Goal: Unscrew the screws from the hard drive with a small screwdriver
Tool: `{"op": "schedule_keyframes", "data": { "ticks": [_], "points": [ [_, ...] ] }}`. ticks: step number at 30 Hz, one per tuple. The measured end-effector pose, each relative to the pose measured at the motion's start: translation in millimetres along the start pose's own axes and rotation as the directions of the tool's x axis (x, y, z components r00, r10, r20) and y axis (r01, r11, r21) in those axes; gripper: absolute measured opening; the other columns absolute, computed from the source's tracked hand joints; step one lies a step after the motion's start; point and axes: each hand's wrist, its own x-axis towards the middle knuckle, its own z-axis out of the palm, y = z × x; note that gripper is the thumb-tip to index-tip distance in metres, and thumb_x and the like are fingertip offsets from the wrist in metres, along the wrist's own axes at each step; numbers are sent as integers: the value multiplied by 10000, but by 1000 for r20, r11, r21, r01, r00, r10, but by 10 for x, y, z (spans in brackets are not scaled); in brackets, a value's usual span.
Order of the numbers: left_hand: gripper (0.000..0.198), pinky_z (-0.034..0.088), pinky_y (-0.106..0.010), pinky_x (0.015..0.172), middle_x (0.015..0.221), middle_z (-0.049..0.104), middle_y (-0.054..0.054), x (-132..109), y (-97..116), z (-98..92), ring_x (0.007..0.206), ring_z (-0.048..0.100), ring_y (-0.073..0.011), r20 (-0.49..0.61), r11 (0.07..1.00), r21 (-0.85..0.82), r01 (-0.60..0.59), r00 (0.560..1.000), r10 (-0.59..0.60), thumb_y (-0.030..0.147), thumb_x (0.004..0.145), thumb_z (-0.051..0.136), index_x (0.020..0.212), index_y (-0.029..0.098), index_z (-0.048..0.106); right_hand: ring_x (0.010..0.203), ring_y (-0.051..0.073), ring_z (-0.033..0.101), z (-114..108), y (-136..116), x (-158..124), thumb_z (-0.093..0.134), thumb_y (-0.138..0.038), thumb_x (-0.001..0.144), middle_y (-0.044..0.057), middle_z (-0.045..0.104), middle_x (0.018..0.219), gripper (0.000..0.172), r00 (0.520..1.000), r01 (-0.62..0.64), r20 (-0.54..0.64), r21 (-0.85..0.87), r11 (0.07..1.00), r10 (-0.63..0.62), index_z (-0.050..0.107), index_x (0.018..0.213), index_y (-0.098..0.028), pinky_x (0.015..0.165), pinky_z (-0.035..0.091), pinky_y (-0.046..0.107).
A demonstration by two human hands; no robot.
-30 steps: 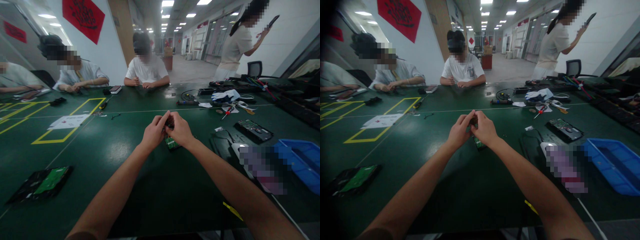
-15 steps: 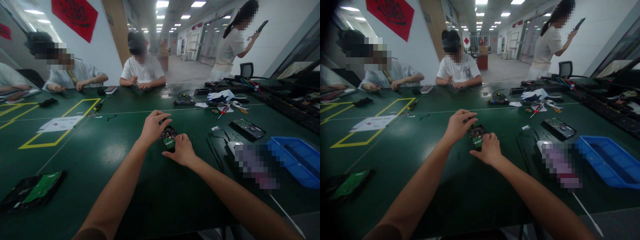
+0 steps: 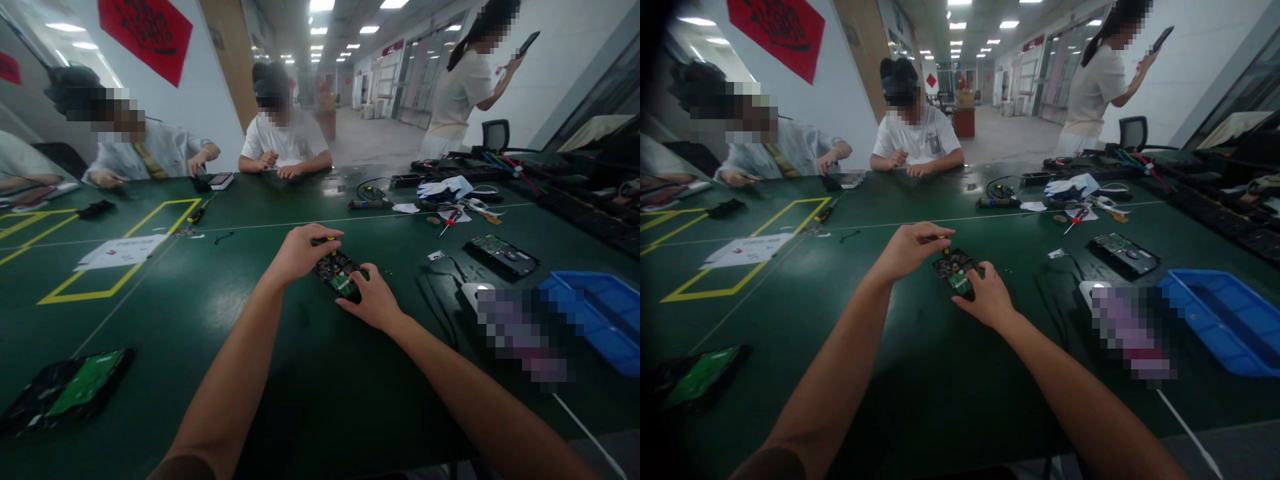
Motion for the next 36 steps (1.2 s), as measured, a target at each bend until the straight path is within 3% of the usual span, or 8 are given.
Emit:
{"op": "schedule_keyframes", "data": {
  "ticks": [5,9,12,16,21,27,31,36],
  "points": [
    [206,563,-393,956,1075,790,-64,29,-73,-24,1023,716,-204,-20,998,-43,-39,999,39,317,913,717,1084,257,814,1181,320,612,-51,111,81,721,-603,869,142,452,1446,540,995,83,57,35,996,-85,631,1273,-256,978,551,510],
    [211,580,-357,853,1027,768,-79,15,-260,-109,936,710,-185,-97,999,-34,-14,995,10,321,905,730,1078,238,816,1371,362,491,-64,142,105,705,-594,892,157,492,1462,526,984,165,60,11,986,-165,646,1272,-235,1124,447,572],
    [220,580,-345,833,1020,758,-77,12,-318,-113,920,706,-175,-86,1000,-2,-18,996,18,324,917,714,1095,239,812,1447,398,411,-43,122,73,669,-575,924,172,486,1515,546,985,160,64,-19,987,-159,623,1335,-219,1163,387,622],
    [258,591,-333,802,1069,755,-88,28,-257,-15,931,702,-177,-86,1000,-14,-27,996,25,316,934,679,1149,227,789,1490,433,348,-4,81,36,624,-556,954,184,474,1555,556,988,142,69,-39,989,-139,600,1372,-191,1169,367,654],
    [294,597,-311,758,1100,766,-87,37,-173,58,922,707,-175,-4,993,-121,5,1000,-5,300,958,628,1207,189,737,1512,425,322,15,67,23,611,-518,968,164,474,1563,505,990,124,78,-38,992,-121,587,1388,-237,1146,387,677],
    [235,565,-331,822,1070,736,-80,41,-131,74,975,677,-183,-212,983,182,-4,976,43,239,952,625,1117,218,792,1526,423,302,16,77,2,597,-511,977,167,440,1597,533,989,120,96,-38,992,-116,565,1418,-213,1157,389,657],
    [267,557,-311,804,1051,737,-60,36,-56,92,953,684,-171,-137,982,184,-42,988,68,250,951,640,1176,254,783,1532,417,295,21,70,-6,581,-512,986,159,432,1605,555,989,115,97,-47,992,-110,539,1455,-218,1178,370,644],
    [256,569,-339,901,1121,774,-57,29,-2,82,1029,706,-181,-122,989,130,-71,989,87,227,954,637,1161,248,786,1541,413,279,4,51,-20,561,-510,1000,145,419,1616,526,987,122,114,-52,991,-115,549,1454,-243,1185,357,645]
  ]
}}
